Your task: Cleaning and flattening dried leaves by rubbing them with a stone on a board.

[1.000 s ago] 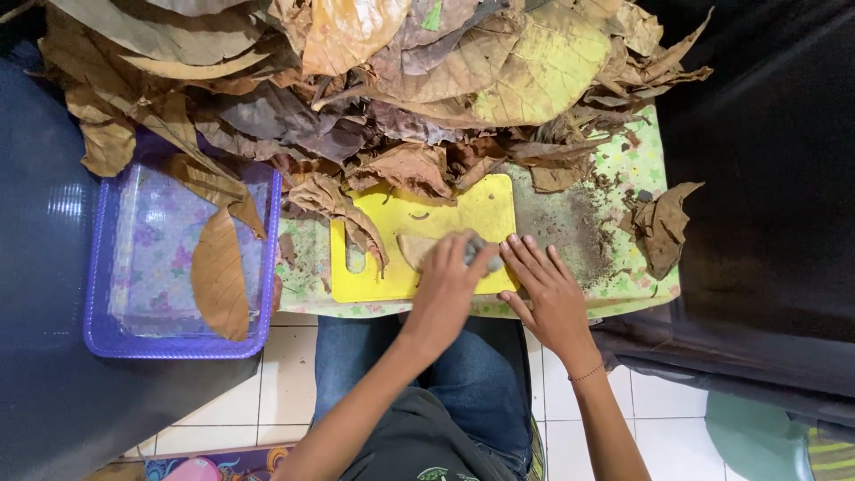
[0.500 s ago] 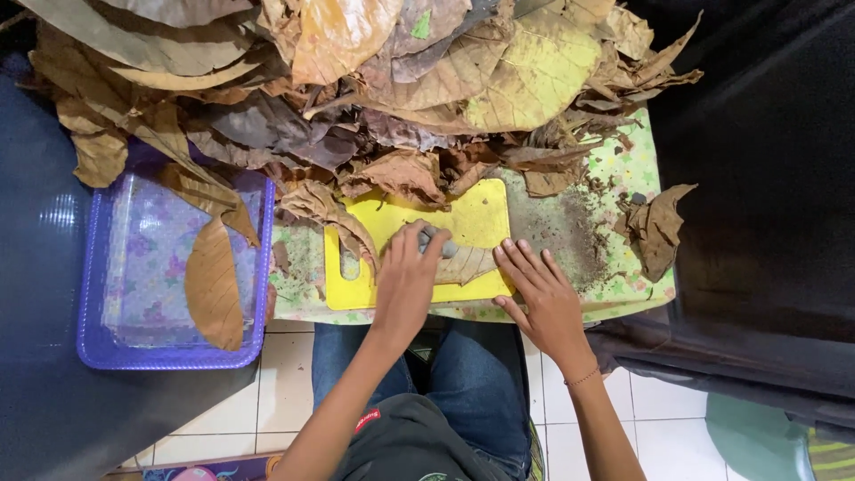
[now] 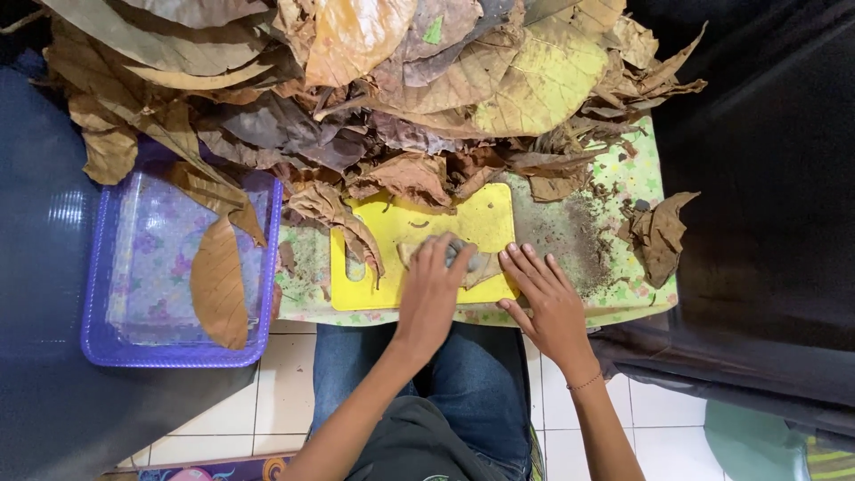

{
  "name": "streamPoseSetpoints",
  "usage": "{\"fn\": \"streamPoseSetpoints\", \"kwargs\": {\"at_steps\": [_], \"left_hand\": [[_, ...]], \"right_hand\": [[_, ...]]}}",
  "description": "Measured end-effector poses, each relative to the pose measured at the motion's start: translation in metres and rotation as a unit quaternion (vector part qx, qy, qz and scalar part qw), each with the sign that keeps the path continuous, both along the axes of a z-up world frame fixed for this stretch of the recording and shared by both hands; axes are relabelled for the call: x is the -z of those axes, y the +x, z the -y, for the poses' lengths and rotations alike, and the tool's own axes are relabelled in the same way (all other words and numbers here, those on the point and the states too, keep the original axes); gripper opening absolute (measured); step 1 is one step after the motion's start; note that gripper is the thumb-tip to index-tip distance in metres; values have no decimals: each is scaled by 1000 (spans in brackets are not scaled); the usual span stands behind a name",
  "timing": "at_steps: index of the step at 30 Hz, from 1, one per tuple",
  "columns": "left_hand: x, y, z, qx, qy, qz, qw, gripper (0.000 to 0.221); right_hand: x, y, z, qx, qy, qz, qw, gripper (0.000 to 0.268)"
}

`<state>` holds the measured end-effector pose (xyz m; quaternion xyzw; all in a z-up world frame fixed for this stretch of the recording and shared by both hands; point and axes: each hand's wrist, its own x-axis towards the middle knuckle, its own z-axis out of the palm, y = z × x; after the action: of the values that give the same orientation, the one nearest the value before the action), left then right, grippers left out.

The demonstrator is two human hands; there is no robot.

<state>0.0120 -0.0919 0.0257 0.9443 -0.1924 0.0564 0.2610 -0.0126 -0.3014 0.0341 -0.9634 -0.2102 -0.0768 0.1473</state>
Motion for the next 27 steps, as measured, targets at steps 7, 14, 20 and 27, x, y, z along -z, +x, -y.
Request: {"fn": "streamPoseSetpoints", "kwargs": {"at_steps": [7, 14, 20, 27], "left_hand": [[-20, 13, -28, -58, 52, 37, 996, 54], [-31, 15, -37, -83, 22, 14, 996, 48], [-40, 20, -53, -100, 37, 20, 994, 44], [-80, 14, -81, -158, -36, -28, 986, 43]], "right_hand": [[-2, 1, -3, -1, 39, 5, 999, 60], [8, -2, 0, 3, 93, 45, 995, 52], [10, -6, 6, -8, 119, 52, 992, 49], [18, -12, 12, -17, 132, 77, 988, 57]]}}
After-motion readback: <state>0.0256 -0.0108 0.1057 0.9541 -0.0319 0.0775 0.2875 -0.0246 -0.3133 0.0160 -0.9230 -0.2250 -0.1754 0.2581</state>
